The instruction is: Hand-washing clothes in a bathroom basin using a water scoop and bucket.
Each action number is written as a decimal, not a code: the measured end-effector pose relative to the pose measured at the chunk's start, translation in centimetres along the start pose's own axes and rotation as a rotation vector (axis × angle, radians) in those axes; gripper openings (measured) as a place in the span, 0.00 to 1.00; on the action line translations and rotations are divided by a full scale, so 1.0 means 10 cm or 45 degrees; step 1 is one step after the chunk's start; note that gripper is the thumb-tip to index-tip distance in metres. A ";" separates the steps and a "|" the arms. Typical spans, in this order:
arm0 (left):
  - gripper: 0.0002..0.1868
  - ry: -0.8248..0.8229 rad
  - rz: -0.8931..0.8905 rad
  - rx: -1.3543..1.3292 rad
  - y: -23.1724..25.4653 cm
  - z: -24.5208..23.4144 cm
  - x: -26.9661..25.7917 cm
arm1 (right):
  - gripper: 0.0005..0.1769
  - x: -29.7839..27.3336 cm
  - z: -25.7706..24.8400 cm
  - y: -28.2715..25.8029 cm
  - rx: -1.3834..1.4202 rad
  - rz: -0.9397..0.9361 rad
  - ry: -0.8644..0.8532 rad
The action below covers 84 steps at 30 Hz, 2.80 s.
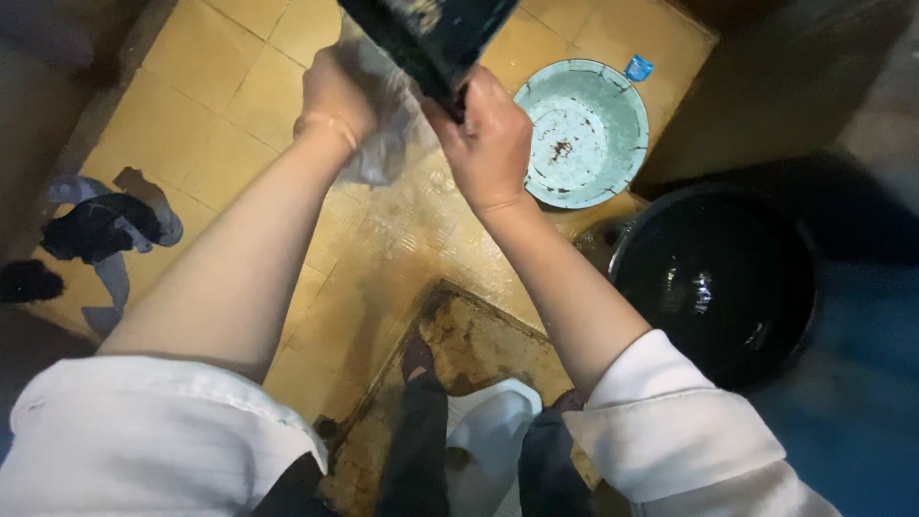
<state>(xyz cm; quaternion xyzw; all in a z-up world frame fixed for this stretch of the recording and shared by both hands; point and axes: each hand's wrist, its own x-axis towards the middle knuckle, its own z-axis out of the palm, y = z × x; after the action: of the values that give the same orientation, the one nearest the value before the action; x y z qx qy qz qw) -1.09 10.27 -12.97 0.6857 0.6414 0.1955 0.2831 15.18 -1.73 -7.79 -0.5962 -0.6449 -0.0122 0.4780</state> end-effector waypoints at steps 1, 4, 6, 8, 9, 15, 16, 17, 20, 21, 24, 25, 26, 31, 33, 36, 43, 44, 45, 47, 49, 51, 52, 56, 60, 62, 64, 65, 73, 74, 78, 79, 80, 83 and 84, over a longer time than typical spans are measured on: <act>0.30 -0.007 0.007 0.000 0.02 0.04 -0.01 | 0.16 -0.03 -0.05 0.01 -0.007 0.005 0.004; 0.21 -0.041 0.021 0.014 0.07 0.17 -0.04 | 0.14 -0.11 -0.22 0.04 -0.058 0.058 -0.102; 0.16 0.025 0.254 0.023 0.09 0.27 -0.12 | 0.14 -0.20 -0.38 0.07 -0.081 -0.103 -0.107; 0.19 0.058 0.211 -0.037 0.27 0.29 -0.25 | 0.14 -0.37 -0.50 0.19 -0.132 0.050 -0.147; 0.24 0.100 0.159 -0.099 0.37 0.30 -0.32 | 0.17 -0.46 -0.57 0.25 -0.175 0.193 -0.193; 0.35 0.023 -0.150 -0.306 0.51 0.64 -0.59 | 0.37 -1.36 -1.32 1.10 -0.385 1.259 -0.225; 0.35 0.003 -0.142 -0.304 0.52 0.72 -0.61 | 0.37 -1.64 -1.46 1.31 -0.394 1.277 -0.216; 0.36 0.031 -0.120 -0.214 0.52 0.82 -0.64 | 0.34 -1.94 -1.62 1.51 -0.499 1.387 -0.176; 0.37 0.065 -0.095 -0.054 0.46 1.13 -0.72 | 0.37 -2.63 -2.12 1.95 -0.695 1.697 -0.272; 0.37 0.090 -0.105 0.019 0.43 1.24 -0.76 | 0.42 -2.84 -2.29 2.07 -0.771 1.880 -0.425; 0.35 0.029 -0.161 0.026 0.56 1.50 -0.97 | 0.44 -3.44 -2.70 2.45 -0.923 2.034 -0.675; 0.35 0.014 -0.154 0.028 0.58 1.61 -1.01 | 0.44 -3.60 -2.77 2.55 -0.927 2.051 -0.670; 0.34 -0.009 -0.192 0.035 0.60 1.72 -1.06 | 0.39 -3.76 -2.83 2.64 -0.988 2.072 -0.734; 0.33 -0.010 -0.205 0.075 0.54 2.15 -1.28 | 0.27 -4.84 -2.72 3.24 -1.090 2.093 -0.805; 0.33 -0.011 -0.200 0.066 0.50 2.25 -1.33 | 0.30 -4.95 -2.53 3.24 -0.878 1.920 -0.986; 0.33 -0.031 -0.249 0.020 0.54 2.34 -1.45 | 0.26 -4.97 -2.29 3.20 -0.709 1.711 -0.803; 0.33 0.013 -0.155 0.019 0.41 2.42 -1.48 | 0.16 -4.48 -2.32 2.43 0.061 2.258 0.106; 0.33 0.029 -0.132 0.018 0.43 2.38 -1.46 | 0.16 -4.54 -2.27 2.41 0.150 2.036 0.227; 0.33 0.044 -0.108 0.015 0.45 2.34 -1.45 | 0.15 -4.60 -2.22 2.38 0.233 1.811 0.343; 0.33 0.037 -0.109 0.005 0.45 2.26 -1.45 | 0.12 -4.18 -2.21 2.07 0.246 1.682 0.322; 0.33 0.035 -0.115 -0.013 0.50 2.14 -1.48 | 0.09 -3.77 -2.16 1.81 0.256 1.545 0.294; 0.33 0.004 -0.112 -0.099 0.57 1.97 -1.52 | 0.18 -3.37 -2.07 1.60 0.456 1.675 0.330; 0.33 0.016 -0.115 -0.103 0.60 1.90 -1.54 | 0.18 -3.17 -1.98 1.51 0.460 1.664 0.323; 0.32 -0.022 -0.135 -0.197 0.67 1.60 -1.56 | 0.18 -2.31 -1.56 1.10 0.396 1.416 0.309; 0.31 -0.118 -0.188 -0.289 0.78 1.26 -1.56 | 0.09 -1.54 -1.19 0.65 1.022 1.169 0.544; 0.31 -0.147 -0.216 -0.290 0.74 1.10 -1.44 | 0.07 -1.32 -0.95 0.55 0.433 1.051 0.348; 0.30 -0.180 -0.237 -0.295 0.66 1.01 -1.32 | 0.10 -1.13 -0.70 0.50 -0.152 0.883 0.163; 0.26 -0.148 -0.197 -0.281 0.57 0.99 -1.23 | 0.06 -1.03 -0.53 0.48 0.506 1.122 0.354; 0.30 0.044 0.150 -0.397 0.27 0.42 -0.88 | 0.09 -0.43 0.09 0.12 1.507 1.268 0.403; 0.29 0.030 0.147 -0.395 0.25 0.34 -0.86 | 0.07 -0.39 0.14 0.06 1.552 1.314 0.371; 0.17 -0.046 0.113 -0.420 0.01 0.27 -0.67 | 0.05 -0.28 0.44 0.04 1.751 1.184 0.359; 0.17 -0.044 0.102 -0.421 -0.10 0.30 -0.62 | 0.05 -0.27 0.50 0.06 1.751 1.191 0.349; 0.16 -0.015 0.181 -0.450 -0.22 0.34 -0.58 | 0.08 -0.26 0.57 0.09 1.815 1.186 0.323; 0.15 0.055 0.298 -0.462 -0.32 0.32 -0.47 | 0.10 -0.22 0.72 0.15 1.836 1.152 0.234; 0.14 0.090 0.335 -0.442 -0.32 0.30 -0.45 | 0.15 -0.22 0.75 0.17 1.791 1.130 0.178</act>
<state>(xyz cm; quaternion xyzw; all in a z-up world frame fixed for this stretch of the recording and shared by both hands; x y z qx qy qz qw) -2.09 5.46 -16.83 0.6973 0.5126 0.3621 0.3462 11.64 1.54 -14.20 -0.3551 -0.1762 0.5458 0.7382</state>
